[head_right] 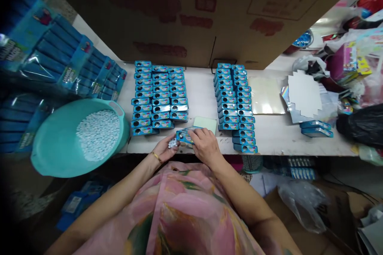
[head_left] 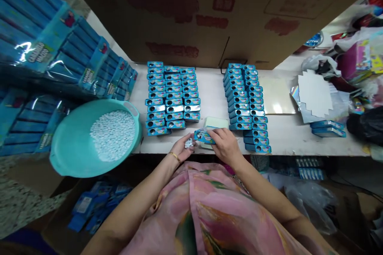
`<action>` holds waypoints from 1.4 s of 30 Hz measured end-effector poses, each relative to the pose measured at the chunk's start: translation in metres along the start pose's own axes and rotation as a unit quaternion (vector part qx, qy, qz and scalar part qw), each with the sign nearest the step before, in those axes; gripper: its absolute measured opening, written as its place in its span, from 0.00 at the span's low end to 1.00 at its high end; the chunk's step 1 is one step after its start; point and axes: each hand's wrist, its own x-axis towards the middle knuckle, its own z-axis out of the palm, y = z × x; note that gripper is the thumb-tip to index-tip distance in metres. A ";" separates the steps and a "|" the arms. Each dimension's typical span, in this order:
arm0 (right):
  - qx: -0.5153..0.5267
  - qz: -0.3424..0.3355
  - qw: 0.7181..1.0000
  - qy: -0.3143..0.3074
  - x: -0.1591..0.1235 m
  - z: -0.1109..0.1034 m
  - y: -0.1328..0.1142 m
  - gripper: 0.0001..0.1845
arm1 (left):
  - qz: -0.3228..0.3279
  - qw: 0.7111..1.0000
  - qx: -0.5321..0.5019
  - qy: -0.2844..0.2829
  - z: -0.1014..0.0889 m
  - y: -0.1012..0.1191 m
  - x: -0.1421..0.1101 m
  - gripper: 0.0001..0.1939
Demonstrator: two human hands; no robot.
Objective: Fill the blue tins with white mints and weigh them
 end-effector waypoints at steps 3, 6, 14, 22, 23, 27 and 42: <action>-0.062 -0.021 0.998 -0.021 0.002 -0.003 -0.008 0.20 | -0.006 1.000 -0.001 0.018 0.010 0.000 0.005 0.07; -0.096 -0.024 0.995 -0.014 -0.001 -0.003 -0.009 0.19 | -0.002 1.000 0.009 0.023 0.011 -0.002 0.007 0.07; -0.103 -0.019 0.995 -0.008 -0.007 0.000 -0.007 0.18 | 0.000 1.000 0.012 0.012 0.012 -0.004 0.003 0.08; 0.092 0.081 0.990 0.071 -0.017 0.023 0.019 0.18 | -0.004 1.000 0.014 -0.012 0.003 -0.001 0.001 0.07; 0.128 0.098 0.983 0.091 -0.019 0.030 0.028 0.17 | 0.002 1.000 0.015 -0.011 -0.002 0.001 0.000 0.06; 0.215 0.131 0.961 0.119 -0.017 0.056 0.053 0.14 | 0.025 0.999 0.006 0.031 -0.030 0.005 -0.008 0.06; 0.165 0.012 0.986 0.029 0.059 0.136 -0.049 0.26 | 0.077 0.987 -0.049 0.135 -0.091 0.016 -0.035 0.06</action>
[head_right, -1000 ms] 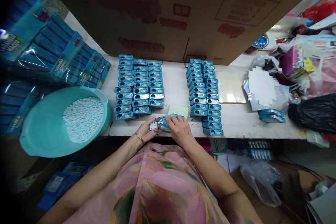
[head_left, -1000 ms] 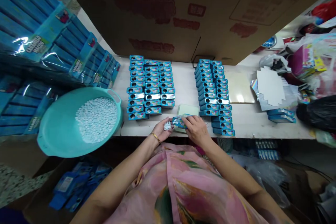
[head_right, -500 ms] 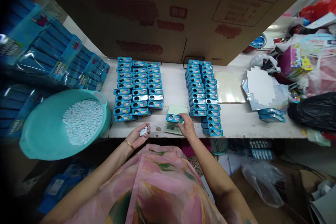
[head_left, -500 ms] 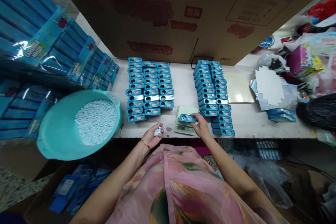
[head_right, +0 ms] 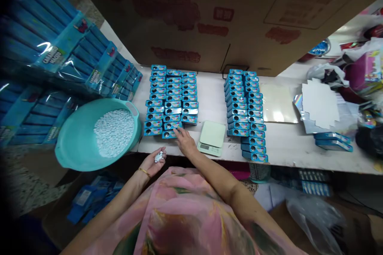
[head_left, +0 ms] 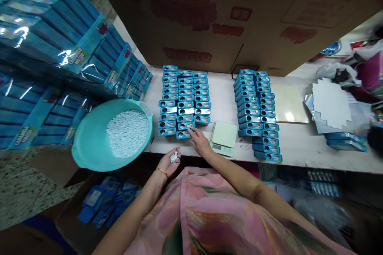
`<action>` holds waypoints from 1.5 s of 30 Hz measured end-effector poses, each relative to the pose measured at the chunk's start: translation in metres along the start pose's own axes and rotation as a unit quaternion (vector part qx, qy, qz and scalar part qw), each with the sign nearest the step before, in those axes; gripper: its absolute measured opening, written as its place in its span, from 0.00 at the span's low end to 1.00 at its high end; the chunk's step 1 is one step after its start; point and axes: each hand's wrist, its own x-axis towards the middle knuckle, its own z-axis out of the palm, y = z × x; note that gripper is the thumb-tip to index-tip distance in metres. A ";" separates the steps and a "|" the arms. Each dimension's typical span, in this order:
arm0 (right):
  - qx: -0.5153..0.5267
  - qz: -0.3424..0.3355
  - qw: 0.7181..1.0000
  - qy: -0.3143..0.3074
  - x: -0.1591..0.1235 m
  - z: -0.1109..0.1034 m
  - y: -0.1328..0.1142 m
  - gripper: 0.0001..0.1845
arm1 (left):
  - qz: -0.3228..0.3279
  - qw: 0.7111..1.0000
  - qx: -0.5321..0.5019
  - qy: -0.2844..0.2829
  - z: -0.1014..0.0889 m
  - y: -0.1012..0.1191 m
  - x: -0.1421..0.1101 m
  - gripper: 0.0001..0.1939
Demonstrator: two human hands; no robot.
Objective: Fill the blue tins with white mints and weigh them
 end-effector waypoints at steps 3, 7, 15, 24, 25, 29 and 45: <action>-0.011 0.001 0.998 0.060 -0.031 -0.036 0.025 0.21 | -0.013 0.999 0.029 -0.012 0.011 0.006 0.010 0.06; -0.111 0.110 0.974 0.165 -0.087 -0.104 0.068 0.16 | -0.017 0.997 0.072 -0.008 0.038 0.014 0.028 0.06; -0.297 0.184 0.935 0.062 -0.102 -0.151 0.137 0.11 | -0.020 0.995 0.096 -0.001 0.049 0.006 0.034 0.07; -0.270 0.041 0.961 0.043 -0.081 -0.156 0.071 0.12 | -0.050 0.994 0.092 -0.033 0.044 -0.019 0.014 0.05; -0.268 0.026 0.963 0.019 -0.074 -0.151 0.065 0.12 | -0.056 0.993 0.093 -0.039 0.048 -0.021 0.012 0.05; -0.261 0.002 0.964 -0.045 -0.052 -0.129 0.056 0.11 | -0.077 0.992 0.086 -0.051 0.070 -0.028 0.002 0.07; -0.080 -0.052 0.973 -0.212 -0.048 -0.069 -0.025 0.15 | -0.123 0.989 0.064 -0.059 0.065 -0.036 -0.017 0.10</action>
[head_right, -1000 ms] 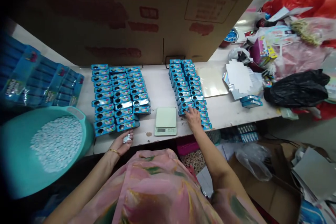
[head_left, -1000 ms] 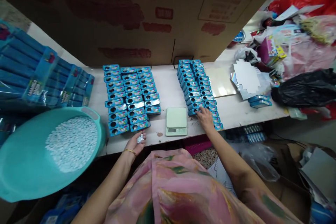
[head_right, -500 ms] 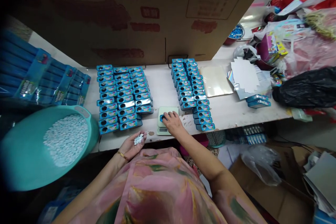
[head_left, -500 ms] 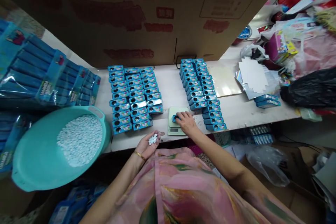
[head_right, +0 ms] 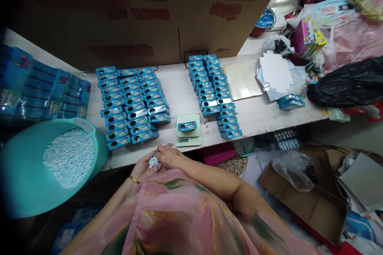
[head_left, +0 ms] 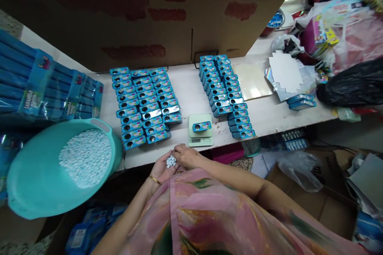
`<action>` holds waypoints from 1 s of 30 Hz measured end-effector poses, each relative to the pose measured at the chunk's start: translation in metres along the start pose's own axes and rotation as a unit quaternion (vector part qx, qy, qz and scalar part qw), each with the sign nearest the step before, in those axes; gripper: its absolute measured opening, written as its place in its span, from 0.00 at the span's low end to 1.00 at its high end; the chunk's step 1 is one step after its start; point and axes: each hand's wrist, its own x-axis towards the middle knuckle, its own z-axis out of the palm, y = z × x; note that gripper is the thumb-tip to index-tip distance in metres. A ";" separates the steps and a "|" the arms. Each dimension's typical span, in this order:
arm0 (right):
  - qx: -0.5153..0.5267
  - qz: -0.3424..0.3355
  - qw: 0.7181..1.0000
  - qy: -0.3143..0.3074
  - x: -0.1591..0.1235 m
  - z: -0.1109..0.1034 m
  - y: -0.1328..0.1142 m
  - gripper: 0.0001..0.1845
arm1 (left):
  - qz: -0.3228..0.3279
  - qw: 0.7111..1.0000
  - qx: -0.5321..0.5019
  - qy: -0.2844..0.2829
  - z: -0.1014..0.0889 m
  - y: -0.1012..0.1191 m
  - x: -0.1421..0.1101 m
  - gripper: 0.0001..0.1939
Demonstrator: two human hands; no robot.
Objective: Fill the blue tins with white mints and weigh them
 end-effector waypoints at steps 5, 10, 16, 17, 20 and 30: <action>-0.009 -0.005 1.000 -0.005 0.001 0.006 0.001 0.14 | -0.014 0.999 0.024 0.015 0.000 -0.001 -0.007 0.10; 0.051 -0.001 0.997 0.057 -0.006 0.009 0.003 0.10 | -0.013 1.000 0.017 0.001 -0.001 -0.002 -0.005 0.10; 0.172 0.108 0.939 0.277 -0.032 -0.024 0.043 0.09 | 0.002 0.999 0.015 -0.032 -0.001 -0.002 0.002 0.13; 0.175 0.129 0.931 0.294 -0.034 -0.030 0.052 0.09 | 0.004 0.999 0.014 -0.031 -0.001 -0.002 0.003 0.13; 0.163 0.166 0.929 0.287 -0.033 -0.038 0.074 0.09 | 0.008 1.000 0.010 -0.029 -0.003 -0.003 0.005 0.13; 0.165 0.167 0.898 0.372 -0.042 -0.034 0.089 0.10 | 0.030 0.999 -0.007 -0.019 -0.011 -0.003 0.000 0.13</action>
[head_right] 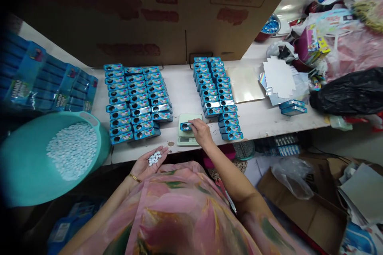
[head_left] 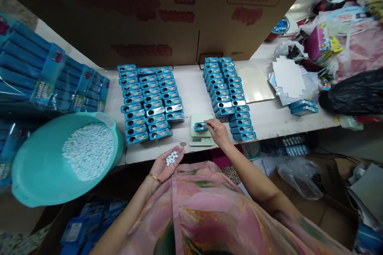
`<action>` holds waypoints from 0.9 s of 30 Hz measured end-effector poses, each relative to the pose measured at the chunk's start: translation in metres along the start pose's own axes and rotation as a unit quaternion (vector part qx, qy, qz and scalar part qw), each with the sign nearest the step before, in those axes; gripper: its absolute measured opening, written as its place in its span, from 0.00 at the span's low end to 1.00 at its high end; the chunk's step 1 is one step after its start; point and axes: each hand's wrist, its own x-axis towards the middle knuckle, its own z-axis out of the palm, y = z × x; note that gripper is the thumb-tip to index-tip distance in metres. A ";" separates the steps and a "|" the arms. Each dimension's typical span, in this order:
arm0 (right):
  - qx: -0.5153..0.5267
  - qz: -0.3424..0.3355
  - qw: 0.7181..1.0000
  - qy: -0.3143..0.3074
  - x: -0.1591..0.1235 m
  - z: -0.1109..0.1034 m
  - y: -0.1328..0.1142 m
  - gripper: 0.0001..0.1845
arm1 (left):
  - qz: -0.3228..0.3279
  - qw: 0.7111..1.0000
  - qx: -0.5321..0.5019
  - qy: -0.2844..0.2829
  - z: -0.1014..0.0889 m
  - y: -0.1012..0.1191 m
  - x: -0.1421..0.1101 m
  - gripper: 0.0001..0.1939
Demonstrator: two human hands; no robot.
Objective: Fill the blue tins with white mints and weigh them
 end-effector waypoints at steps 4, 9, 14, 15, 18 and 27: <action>0.019 0.033 0.998 0.057 -0.009 -0.011 0.010 0.10 | 0.012 1.000 -0.002 0.008 0.002 0.000 -0.001 0.12; -0.027 0.011 0.999 0.030 -0.013 -0.010 0.015 0.11 | 0.012 1.000 0.004 0.020 0.003 0.000 -0.001 0.12; -0.092 -0.017 0.996 -0.001 -0.009 -0.003 0.012 0.12 | 0.020 1.000 0.003 0.023 0.000 0.001 -0.001 0.12; -0.102 -0.021 0.994 -0.007 -0.009 -0.002 0.011 0.12 | 0.021 0.999 0.002 0.024 -0.001 0.001 -0.001 0.12; -0.131 -0.030 0.990 -0.035 -0.007 0.000 0.011 0.13 | 0.026 0.999 -0.002 0.023 -0.004 0.002 -0.003 0.12; -0.202 -0.065 0.971 -0.112 -0.001 0.013 0.004 0.13 | 0.025 0.999 -0.013 0.033 -0.002 0.003 -0.004 0.14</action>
